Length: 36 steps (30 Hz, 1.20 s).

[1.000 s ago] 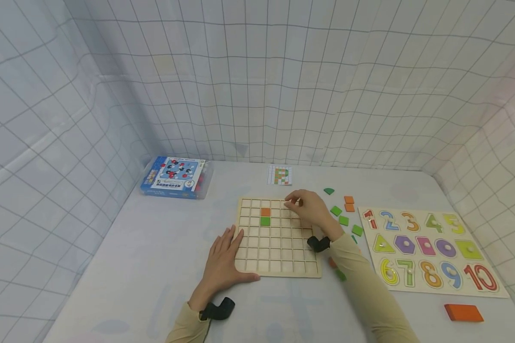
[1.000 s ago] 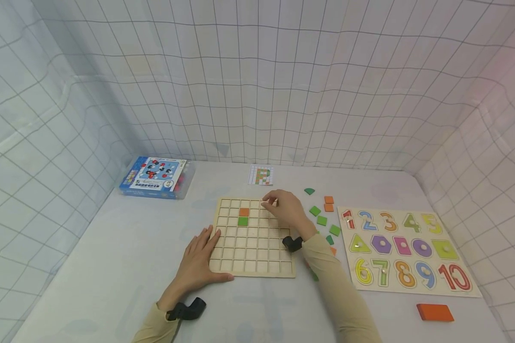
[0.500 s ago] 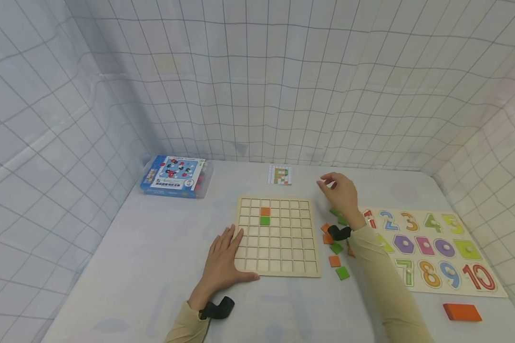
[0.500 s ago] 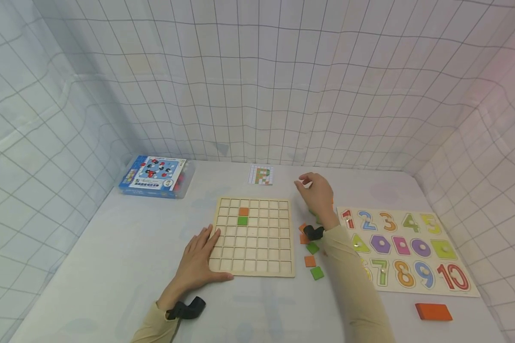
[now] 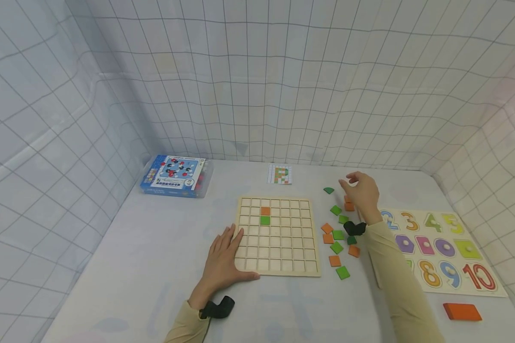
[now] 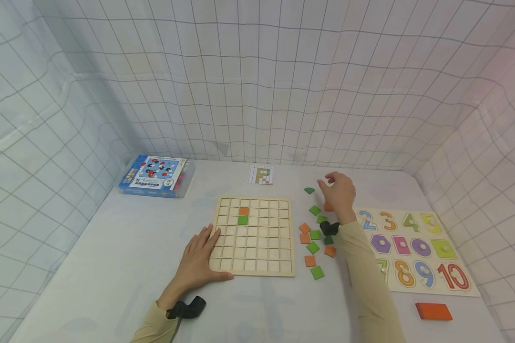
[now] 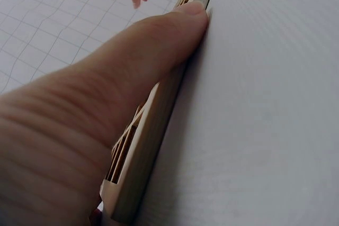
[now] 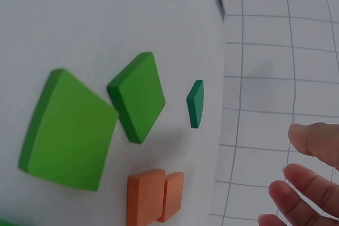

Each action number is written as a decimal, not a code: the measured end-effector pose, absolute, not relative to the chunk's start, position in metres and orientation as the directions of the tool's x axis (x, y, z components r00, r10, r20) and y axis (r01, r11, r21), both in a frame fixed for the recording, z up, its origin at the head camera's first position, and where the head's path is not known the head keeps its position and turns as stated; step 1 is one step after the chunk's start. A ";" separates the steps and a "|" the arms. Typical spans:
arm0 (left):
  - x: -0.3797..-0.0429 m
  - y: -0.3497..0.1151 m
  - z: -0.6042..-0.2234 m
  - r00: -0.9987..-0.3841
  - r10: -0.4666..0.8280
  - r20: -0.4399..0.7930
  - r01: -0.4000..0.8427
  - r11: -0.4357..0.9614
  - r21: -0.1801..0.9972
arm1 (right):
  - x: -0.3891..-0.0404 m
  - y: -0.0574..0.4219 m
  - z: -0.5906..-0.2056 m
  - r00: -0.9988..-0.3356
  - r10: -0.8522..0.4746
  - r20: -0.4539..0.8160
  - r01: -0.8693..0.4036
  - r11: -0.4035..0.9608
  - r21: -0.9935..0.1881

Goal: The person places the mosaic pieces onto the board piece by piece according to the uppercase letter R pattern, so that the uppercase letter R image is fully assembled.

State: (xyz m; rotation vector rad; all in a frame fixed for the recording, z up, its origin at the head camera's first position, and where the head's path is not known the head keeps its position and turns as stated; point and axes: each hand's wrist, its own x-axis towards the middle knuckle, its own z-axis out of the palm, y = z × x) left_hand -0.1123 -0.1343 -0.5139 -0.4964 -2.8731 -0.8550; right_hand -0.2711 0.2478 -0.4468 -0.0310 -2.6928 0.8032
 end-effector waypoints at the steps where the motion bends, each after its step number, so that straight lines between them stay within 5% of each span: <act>1: -0.112 -0.134 -0.514 -0.941 0.279 0.191 0.338 0.787 0.516 | -0.271 0.250 -0.447 -0.948 0.111 0.298 -0.066 0.847 -0.527; 18: -0.113 -0.134 -0.514 -0.945 0.277 0.175 0.328 0.788 0.521 | -0.265 0.265 -0.445 -0.996 0.083 0.029 0.066 0.925 -0.375; 36: -0.112 -0.134 -0.513 -0.945 0.278 0.174 0.327 0.793 0.514 | -0.264 0.269 -0.451 -0.986 0.117 -0.122 0.154 0.924 -0.350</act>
